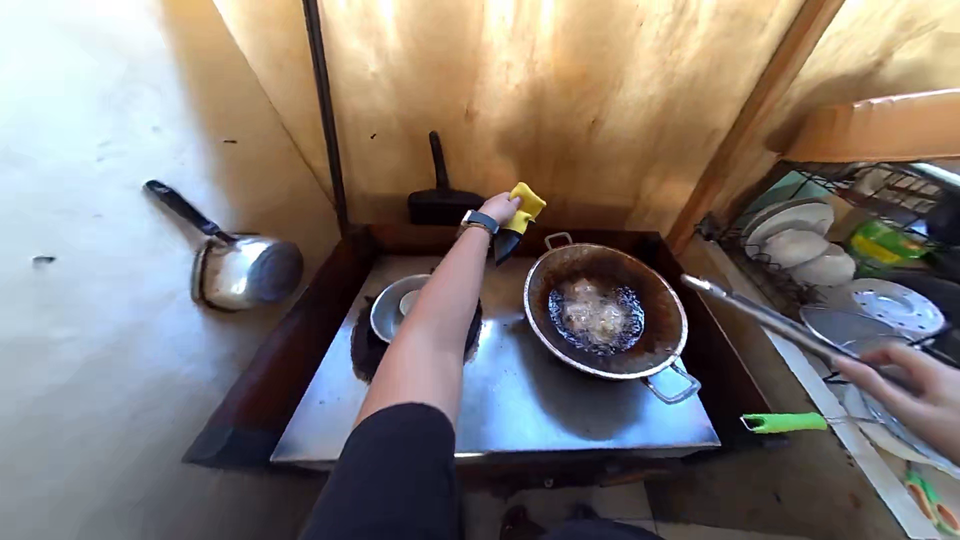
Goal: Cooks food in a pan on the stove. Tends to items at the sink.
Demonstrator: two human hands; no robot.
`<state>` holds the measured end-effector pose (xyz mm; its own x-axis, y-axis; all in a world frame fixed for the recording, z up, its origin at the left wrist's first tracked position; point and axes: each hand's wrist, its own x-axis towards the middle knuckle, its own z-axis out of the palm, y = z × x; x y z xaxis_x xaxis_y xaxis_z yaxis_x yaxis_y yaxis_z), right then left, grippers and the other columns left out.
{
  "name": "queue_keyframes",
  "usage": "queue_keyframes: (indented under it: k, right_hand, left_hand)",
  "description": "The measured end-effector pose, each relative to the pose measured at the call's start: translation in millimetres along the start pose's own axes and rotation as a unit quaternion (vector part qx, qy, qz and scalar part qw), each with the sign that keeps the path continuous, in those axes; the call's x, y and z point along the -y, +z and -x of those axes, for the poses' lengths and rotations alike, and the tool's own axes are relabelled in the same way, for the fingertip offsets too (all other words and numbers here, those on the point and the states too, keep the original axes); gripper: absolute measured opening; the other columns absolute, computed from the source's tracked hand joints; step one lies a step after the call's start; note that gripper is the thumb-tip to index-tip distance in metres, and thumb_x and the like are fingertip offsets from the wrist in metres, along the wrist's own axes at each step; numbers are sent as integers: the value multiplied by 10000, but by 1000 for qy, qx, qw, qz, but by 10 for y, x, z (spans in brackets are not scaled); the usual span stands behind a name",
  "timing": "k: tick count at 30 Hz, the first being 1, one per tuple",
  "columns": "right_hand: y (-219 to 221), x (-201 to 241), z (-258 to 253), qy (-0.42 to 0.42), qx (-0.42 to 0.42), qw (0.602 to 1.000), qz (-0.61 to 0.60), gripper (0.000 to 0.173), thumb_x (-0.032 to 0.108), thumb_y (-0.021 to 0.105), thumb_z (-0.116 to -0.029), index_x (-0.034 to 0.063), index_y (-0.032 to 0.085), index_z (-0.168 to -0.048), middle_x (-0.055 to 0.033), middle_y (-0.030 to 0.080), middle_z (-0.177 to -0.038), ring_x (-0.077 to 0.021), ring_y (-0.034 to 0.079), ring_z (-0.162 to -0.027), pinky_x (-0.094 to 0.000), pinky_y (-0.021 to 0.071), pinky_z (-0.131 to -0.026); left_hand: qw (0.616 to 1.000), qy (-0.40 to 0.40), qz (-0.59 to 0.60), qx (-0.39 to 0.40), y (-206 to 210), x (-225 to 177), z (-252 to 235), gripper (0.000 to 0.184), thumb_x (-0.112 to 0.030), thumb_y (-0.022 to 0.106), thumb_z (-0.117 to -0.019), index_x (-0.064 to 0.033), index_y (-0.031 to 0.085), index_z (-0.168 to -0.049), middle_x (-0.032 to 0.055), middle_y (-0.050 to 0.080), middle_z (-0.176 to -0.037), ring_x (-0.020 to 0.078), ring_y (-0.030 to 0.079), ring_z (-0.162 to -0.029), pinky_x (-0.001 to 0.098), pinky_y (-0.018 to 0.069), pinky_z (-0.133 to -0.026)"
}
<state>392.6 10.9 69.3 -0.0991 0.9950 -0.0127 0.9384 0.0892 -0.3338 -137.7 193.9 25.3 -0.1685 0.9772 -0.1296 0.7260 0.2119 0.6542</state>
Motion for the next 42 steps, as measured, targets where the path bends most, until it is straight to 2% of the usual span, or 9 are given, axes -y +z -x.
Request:
queue_keyframes:
  k: [7, 9, 12, 16, 21, 24, 29, 34, 42]
  right_hand:
    - [200, 92, 764, 117, -25, 993, -6, 547, 402, 557, -1035, -111, 620, -1213, -329, 673, -952, -454, 663, -825, -631, 510, -766]
    - [198, 164, 910, 151, -30, 988, -12, 546, 402, 556, -1037, -108, 614, -1221, -328, 680, -992, -452, 672, -867, -631, 509, -801]
    - [175, 343, 1085, 186, -34, 982, -11, 509, 403, 576, -1028, -76, 643, -1187, -301, 683, -928, -450, 664, -835, -651, 491, -764]
    - [289, 423, 1182, 203, -35, 979, 3, 478, 458, 592, -1005, 2, 682, -1116, -210, 664, -807, -381, 638, -733, -615, 477, -659]
    - [568, 538, 1340, 256, -12, 966, -36, 383, 397, 611, -1022, 30, 687, -1096, -151, 653, -787, -310, 612, -706, -559, 472, -653]
    - [714, 558, 1395, 280, -19, 958, -63, 392, 424, 604, -1018, 47, 684, -1093, -114, 633, -757, -267, 594, -679, -522, 467, -638]
    - [703, 621, 1140, 273, -15, 961, -51, 386, 405, 585, -1037, 36, 672, -1111, -130, 632, -780, -280, 594, -707, -516, 461, -657]
    - [651, 639, 480, 283, 59, 956, -53, 473, 414, 547, -1066, -22, 642, -1221, -251, 668, -1047, -390, 640, -964, -598, 476, -875]
    - [783, 472, -8, 231, 80, 968, -50, 419, 374, 545, -1072, -18, 644, -1181, -237, 656, -980, -364, 626, -881, -580, 474, -829]
  left_hand:
    - [993, 53, -57, 84, 549, -10, -810, 528, -347, 360, -1125, 59, 494, -1435, 326, 538, -1409, 466, 493, -1358, 636, 356, -1123]
    - [991, 68, -54, 100, 709, 43, -986, 531, -353, 368, -1123, 60, 499, -1430, 329, 541, -1401, 473, 496, -1350, 651, 353, -1120]
    - [984, 83, -59, 145, 887, 88, -1135, 532, -350, 371, -1124, 78, 523, -1400, 339, 548, -1383, 476, 507, -1335, 651, 351, -1119]
    - [973, 68, -104, 194, 955, 73, -1220, 573, -388, 389, -1116, 121, 558, -1318, 356, 572, -1315, 482, 550, -1258, 651, 388, -1062]
    - [970, 31, -135, 201, 1054, 129, -1386, 596, -401, 464, -1091, 162, 582, -1248, 374, 580, -1288, 496, 554, -1253, 672, 392, -1053]
    - [973, 15, -119, 197, 1072, 157, -1430, 595, -398, 509, -1075, 170, 576, -1239, 378, 578, -1277, 493, 560, -1235, 669, 401, -1040]
    - [975, 14, -108, 196, 1120, 240, -1531, 585, -396, 546, -1060, 162, 587, -1233, 369, 589, -1269, 486, 565, -1237, 659, 409, -1045]
    - [970, 20, -123, 211, 1135, 244, -1566, 573, -380, 531, -1071, 171, 588, -1216, 376, 592, -1250, 487, 574, -1215, 651, 411, -1042]
    - [970, 24, -94, 222, 1092, 271, -1523, 554, -358, 536, -1072, 160, 568, -1267, 370, 578, -1285, 482, 560, -1238, 640, 402, -1062]
